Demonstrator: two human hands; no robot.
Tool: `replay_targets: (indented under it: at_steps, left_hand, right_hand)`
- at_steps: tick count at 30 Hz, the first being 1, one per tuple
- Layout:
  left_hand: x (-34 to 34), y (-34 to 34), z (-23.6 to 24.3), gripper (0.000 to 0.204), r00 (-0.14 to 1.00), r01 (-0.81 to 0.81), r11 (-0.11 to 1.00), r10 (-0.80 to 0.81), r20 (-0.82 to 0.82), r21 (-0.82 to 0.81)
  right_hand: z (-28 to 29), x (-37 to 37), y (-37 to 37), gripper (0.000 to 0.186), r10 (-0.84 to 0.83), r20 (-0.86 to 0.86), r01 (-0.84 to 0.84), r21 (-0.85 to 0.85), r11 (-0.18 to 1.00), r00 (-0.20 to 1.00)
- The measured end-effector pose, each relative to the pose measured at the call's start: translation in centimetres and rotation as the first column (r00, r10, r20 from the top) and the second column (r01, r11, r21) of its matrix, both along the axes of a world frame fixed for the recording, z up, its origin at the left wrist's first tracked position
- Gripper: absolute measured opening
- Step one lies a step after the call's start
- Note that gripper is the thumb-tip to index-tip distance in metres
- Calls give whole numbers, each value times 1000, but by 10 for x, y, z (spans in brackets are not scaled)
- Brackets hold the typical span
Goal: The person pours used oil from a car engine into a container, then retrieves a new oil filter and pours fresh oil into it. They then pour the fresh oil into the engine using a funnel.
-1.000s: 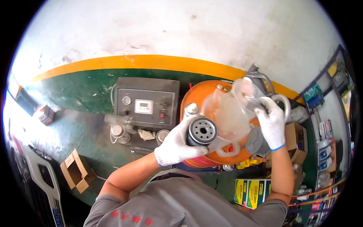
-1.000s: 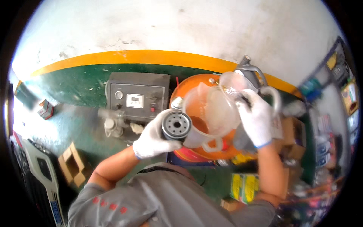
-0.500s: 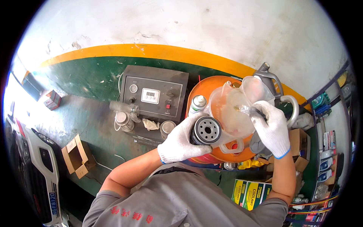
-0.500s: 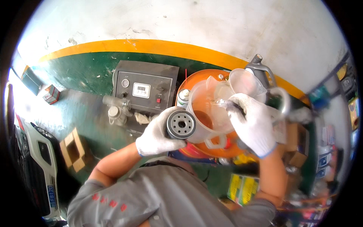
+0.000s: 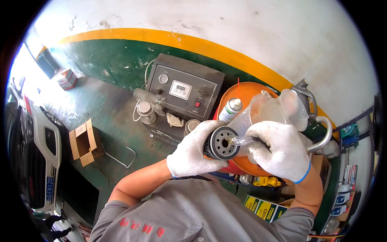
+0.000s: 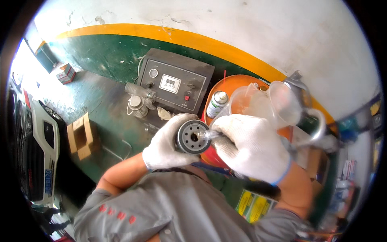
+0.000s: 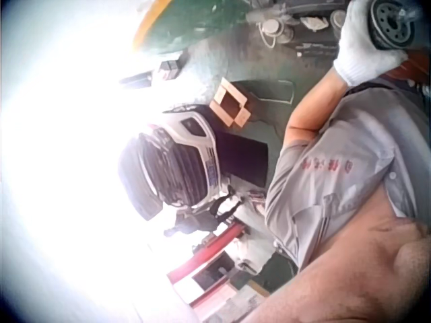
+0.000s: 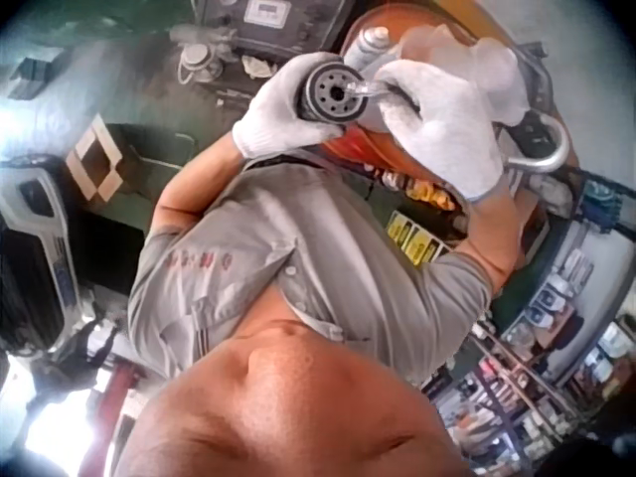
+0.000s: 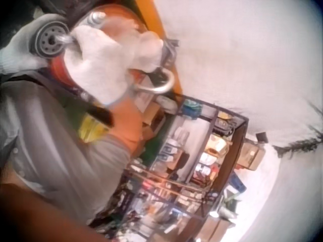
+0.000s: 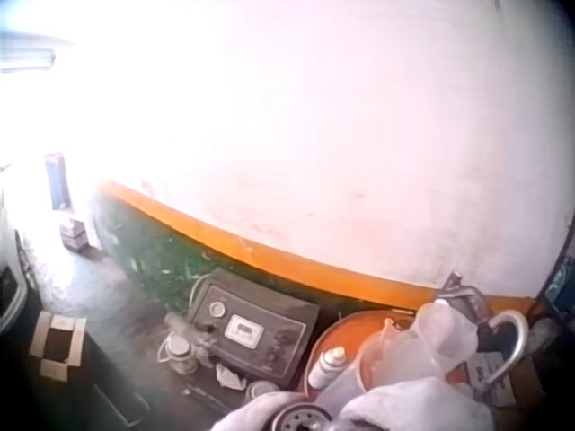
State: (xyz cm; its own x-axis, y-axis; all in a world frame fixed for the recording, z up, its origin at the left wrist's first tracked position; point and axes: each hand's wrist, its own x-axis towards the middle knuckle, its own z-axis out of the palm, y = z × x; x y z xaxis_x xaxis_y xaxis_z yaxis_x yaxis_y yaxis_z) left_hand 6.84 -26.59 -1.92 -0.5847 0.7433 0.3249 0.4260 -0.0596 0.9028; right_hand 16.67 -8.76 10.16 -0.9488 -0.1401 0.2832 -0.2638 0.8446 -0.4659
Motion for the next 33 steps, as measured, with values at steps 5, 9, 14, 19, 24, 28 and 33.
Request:
replay_targets:
  at_steps: [5, 9, 14, 19, 24, 28, 33]
  left_hand:
    - [-1, -13, -1, 79, 998, -49, 999, 49, 44, -3]
    - [-4, -21, -2, 80, 996, -76, 997, 76, 52, 3]
    - [-7, -27, -16, 82, 976, -52, 995, 32, 217, 89]
    - [-10, -32, -20, 86, 918, -45, 976, -43, 393, 212]
    - [-11, -34, -25, 89, 906, -74, 962, -45, 422, 261]
    - [-11, -37, -24, 89, 904, -57, 967, -55, 423, 249]
    - [-12, -39, -25, 89, 897, -47, 958, -83, 433, 282]
  right_hand:
    - [-1, -12, -8, 11, 24, 42, -25, 14, 1000, 999]
    - [-5, -20, -11, 10, 49, 7, -49, 17, 999, 999]
    - [-7, -24, -14, 6, -24, 144, 41, -116, 992, 989]
    - [-2, -20, -16, 7, -37, 331, 155, -337, 929, 943]
    - [-6, -23, -17, 7, -26, 306, 132, -331, 934, 952]
    - [-9, -25, -19, 8, -36, 267, 117, -297, 948, 963]
    - [-5, -26, -21, 8, -69, 293, 148, -256, 955, 954]
